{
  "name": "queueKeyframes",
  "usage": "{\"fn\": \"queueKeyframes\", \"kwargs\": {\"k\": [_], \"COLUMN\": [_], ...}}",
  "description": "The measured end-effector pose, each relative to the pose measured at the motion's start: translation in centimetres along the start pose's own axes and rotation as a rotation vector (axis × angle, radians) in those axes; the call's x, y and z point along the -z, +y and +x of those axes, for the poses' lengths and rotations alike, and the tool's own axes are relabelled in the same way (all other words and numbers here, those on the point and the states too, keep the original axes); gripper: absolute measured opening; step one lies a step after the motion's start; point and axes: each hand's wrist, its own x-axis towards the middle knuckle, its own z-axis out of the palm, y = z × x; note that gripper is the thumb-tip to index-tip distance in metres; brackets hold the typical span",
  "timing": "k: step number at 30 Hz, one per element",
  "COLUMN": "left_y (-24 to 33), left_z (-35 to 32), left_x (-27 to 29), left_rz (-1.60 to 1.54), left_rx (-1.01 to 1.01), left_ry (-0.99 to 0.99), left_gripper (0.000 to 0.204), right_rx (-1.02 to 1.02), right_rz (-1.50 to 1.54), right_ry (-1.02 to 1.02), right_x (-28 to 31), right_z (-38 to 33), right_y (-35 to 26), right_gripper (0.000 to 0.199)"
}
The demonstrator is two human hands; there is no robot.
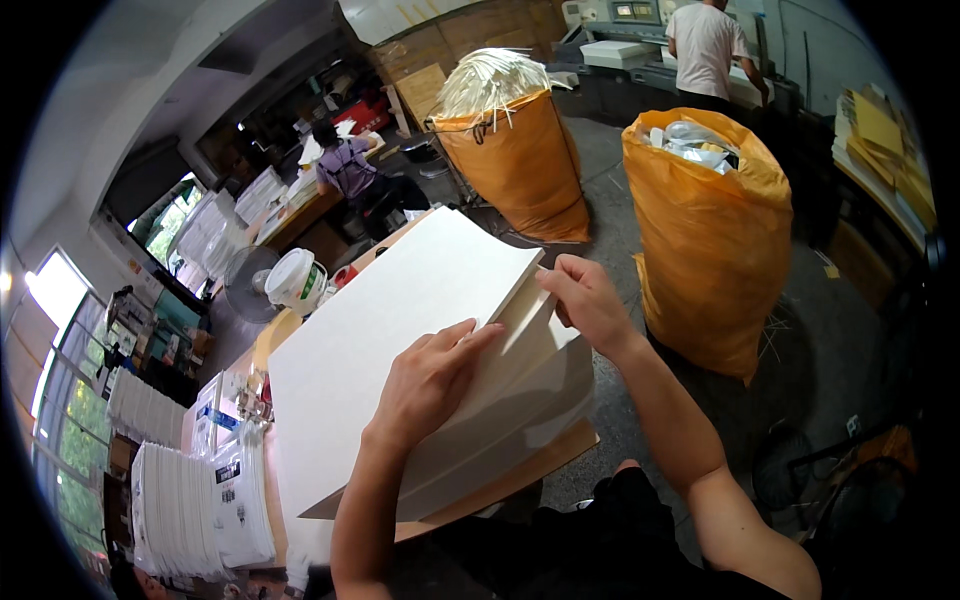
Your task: The person counts a stack of white paper sheets by lifting the corners and then moves the batch to a separate pile on the table.
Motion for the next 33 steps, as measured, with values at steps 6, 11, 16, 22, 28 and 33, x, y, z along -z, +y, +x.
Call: {"fn": "queueKeyframes", "kwargs": {"k": [6, 11, 16, 22, 28, 33], "left_y": [-0.1, 0.4, 0.3, -0.2, -0.4, 0.3], "left_z": [0.3, 0.6, 1.0, 1.2, 1.3, 1.5], "left_x": [0.5, 0.8, 1.0, 1.3, 1.4, 0.8], "left_rz": [-0.057, -0.076, -0.108, -0.155, -0.185, -0.134], "left_rx": [0.065, 0.071, 0.1, 0.104, 0.088, 0.097], "left_ry": [-0.07, -0.077, -0.1, -0.133, -0.154, -0.085], "left_gripper": [0.039, 0.054, 0.056, 0.056, 0.052, 0.049], "right_rx": [-0.135, -0.132, -0.145, -0.137, -0.154, 0.202], "right_rz": [0.339, 0.361, 0.333, 0.274, 0.344, -0.228], "right_ry": [-0.064, -0.043, -0.07, -0.096, -0.102, 0.089], "right_x": [0.2, 0.0, 0.4, 0.8, 1.4, -0.3], "right_z": [0.0, 0.0, 0.0, 0.0, -0.2, -0.4], "right_y": [-0.5, -0.4, -0.6, -0.5, 0.2, 0.8], "right_gripper": [0.031, 0.03, 0.031, 0.043, 0.056, 0.052]}}
